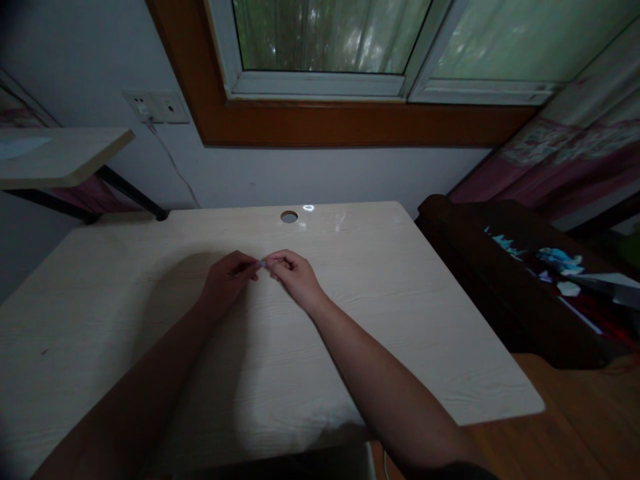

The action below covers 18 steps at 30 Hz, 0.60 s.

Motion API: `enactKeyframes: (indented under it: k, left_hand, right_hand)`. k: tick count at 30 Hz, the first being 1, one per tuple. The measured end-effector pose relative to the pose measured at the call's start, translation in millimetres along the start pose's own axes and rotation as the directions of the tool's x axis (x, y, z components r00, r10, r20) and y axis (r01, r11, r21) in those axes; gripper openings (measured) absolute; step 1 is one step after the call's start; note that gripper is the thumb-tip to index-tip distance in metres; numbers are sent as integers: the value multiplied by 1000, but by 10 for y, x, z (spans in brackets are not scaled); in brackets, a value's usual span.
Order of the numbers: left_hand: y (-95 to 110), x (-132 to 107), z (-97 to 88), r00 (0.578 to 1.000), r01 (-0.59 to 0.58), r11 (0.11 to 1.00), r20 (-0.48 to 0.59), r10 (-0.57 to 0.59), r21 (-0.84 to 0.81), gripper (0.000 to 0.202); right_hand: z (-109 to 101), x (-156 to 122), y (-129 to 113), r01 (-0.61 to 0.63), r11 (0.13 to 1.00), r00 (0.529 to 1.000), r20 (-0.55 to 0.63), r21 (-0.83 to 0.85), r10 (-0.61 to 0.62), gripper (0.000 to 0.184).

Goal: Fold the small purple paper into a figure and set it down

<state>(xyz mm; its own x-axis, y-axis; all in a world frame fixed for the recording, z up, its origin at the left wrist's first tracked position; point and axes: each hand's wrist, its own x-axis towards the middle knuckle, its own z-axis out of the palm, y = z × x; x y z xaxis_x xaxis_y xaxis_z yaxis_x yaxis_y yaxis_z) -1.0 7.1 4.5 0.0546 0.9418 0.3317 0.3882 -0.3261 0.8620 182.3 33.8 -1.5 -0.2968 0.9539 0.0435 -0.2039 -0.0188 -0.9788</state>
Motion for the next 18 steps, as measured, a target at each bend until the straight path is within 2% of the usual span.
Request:
enactKeyframes:
  k: [7, 12, 18]
  left_hand:
    - [38, 3, -17, 997, 73, 997, 17, -73, -28, 18]
    - [37, -2, -21, 998, 37, 998, 45, -38, 41, 15]
    - [50, -17, -27, 998, 19, 998, 60, -23, 67, 12]
  right_hand:
    - [23, -35, 20, 19, 986, 1000, -4, -168, -20, 26]
    - [18, -42, 86, 147, 917, 988, 4, -372, -157, 20]
    - [30, -48, 75, 169, 887, 983, 12, -430, -181, 17]
